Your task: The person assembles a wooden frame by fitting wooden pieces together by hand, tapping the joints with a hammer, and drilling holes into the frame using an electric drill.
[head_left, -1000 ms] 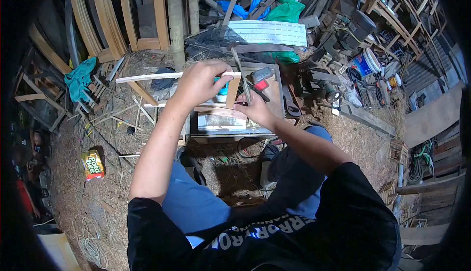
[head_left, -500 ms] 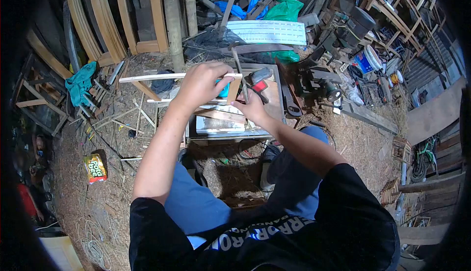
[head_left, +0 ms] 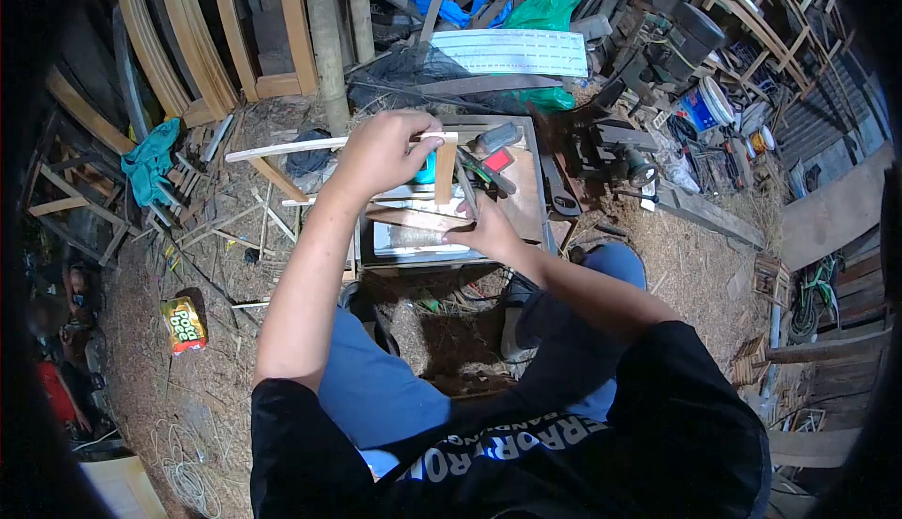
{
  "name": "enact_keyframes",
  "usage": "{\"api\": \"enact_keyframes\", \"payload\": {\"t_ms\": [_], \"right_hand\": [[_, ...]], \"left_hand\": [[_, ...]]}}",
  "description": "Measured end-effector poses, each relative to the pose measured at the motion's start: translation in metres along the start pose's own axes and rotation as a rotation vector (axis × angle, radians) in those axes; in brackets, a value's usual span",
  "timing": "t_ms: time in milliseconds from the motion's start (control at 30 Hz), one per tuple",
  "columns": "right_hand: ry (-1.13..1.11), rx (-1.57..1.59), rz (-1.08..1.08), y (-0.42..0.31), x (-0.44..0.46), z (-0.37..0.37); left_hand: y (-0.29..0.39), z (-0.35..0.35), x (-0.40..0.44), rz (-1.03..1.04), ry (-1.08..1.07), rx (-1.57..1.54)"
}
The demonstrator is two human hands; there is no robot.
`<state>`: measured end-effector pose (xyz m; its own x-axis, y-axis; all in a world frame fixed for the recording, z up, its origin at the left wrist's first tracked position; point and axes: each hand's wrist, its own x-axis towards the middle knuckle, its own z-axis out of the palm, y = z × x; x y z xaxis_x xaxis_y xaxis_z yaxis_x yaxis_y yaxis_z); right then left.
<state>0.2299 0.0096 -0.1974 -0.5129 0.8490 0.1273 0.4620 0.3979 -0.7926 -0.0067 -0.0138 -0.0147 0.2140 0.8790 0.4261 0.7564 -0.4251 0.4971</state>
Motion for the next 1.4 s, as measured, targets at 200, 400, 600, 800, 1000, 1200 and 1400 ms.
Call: {"api": "enact_keyframes", "payload": {"t_ms": [200, 400, 600, 800, 1000, 1200, 1400], "right_hand": [[-0.033, -0.040, -0.042, 0.000, 0.006, -0.006], [0.001, -0.019, -0.008, 0.000, 0.021, -0.009], [0.028, 0.027, 0.023, 0.000, 0.035, -0.011], [0.011, 0.049, -0.028, 0.008, 0.036, -0.013], [0.051, 0.085, 0.051, -0.009, 0.029, -0.047], [-0.051, 0.413, 0.197, -0.066, 0.007, -0.126], [-0.098, 0.548, 0.240, -0.167, -0.036, -0.188]], "left_hand": [[-0.004, -0.006, 0.009, -0.078, -0.014, 0.012], [-0.019, -0.013, 0.008, -0.138, 0.042, -0.135], [-0.020, -0.016, 0.006, -0.165, 0.032, -0.157], [-0.009, -0.008, 0.007, -0.065, 0.037, -0.054], [-0.008, -0.013, 0.008, -0.133, 0.002, -0.103], [-0.007, -0.016, 0.008, -0.130, -0.005, -0.038], [-0.018, -0.012, 0.008, -0.109, -0.020, 0.015]]}}
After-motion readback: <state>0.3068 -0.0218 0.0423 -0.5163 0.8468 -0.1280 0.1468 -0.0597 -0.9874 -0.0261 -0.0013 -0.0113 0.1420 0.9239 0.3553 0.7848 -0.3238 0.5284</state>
